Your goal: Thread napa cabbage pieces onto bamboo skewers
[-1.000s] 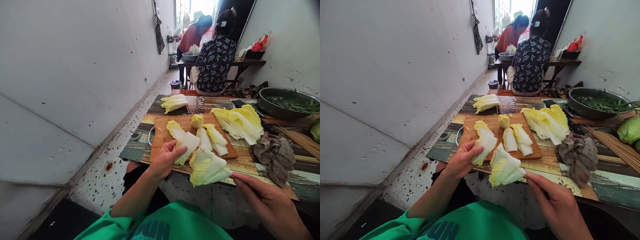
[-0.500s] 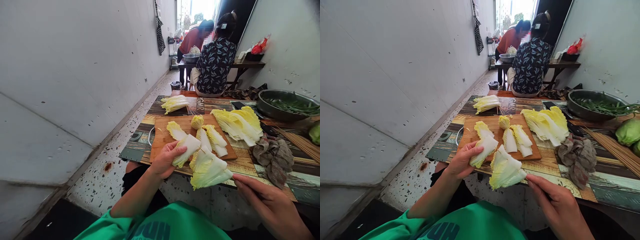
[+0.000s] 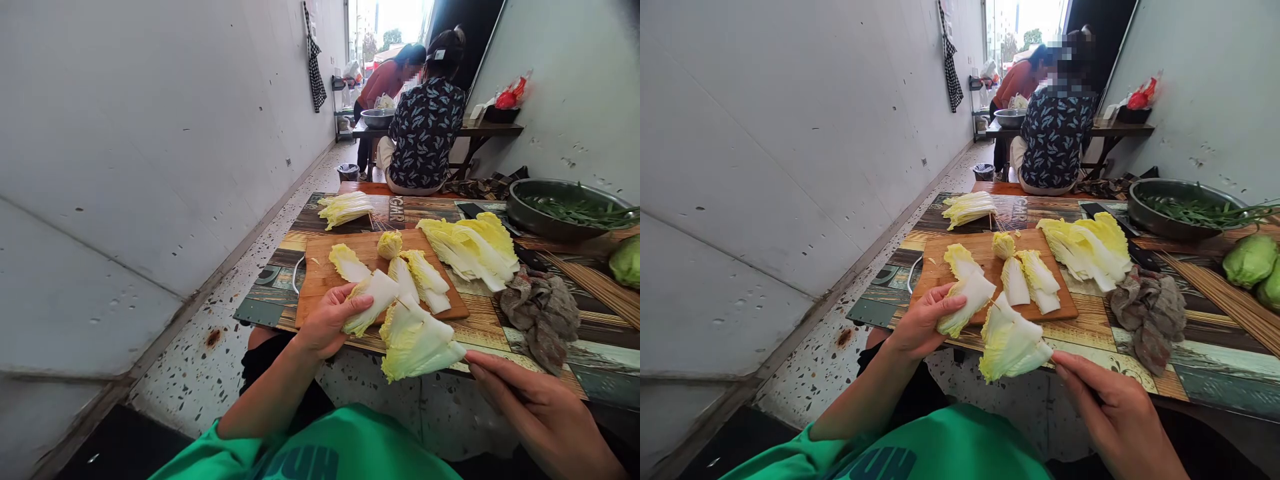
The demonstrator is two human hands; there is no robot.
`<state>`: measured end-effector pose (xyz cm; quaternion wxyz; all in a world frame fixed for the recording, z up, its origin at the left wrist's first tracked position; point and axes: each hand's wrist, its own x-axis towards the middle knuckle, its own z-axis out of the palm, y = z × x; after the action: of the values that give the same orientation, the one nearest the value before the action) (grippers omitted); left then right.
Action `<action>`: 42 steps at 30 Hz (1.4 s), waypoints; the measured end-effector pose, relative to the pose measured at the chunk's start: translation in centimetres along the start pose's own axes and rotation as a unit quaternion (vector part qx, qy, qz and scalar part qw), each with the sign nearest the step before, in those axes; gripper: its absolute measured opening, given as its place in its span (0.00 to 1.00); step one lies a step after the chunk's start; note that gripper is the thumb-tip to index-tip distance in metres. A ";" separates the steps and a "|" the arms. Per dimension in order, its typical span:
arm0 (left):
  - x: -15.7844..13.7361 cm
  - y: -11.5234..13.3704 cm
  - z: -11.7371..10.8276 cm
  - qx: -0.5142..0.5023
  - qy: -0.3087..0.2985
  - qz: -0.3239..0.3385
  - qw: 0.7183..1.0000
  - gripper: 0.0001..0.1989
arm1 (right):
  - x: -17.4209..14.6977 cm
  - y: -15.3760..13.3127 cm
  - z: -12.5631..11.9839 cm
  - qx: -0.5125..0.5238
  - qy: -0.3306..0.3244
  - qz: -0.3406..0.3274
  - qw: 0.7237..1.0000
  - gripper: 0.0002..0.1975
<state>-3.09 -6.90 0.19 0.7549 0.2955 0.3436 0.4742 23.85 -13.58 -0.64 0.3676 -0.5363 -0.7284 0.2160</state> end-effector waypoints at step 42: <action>0.3 -0.7 0.0 0.090 0.017 -0.014 0.996 0.22 | 1.1 0.2 0.0 0.089 -0.063 0.044 0.993 0.17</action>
<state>-2.63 -6.90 -0.36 0.7259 0.3492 0.4020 0.4354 23.80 -12.50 -0.49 0.3572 -0.5185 -0.7036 0.3295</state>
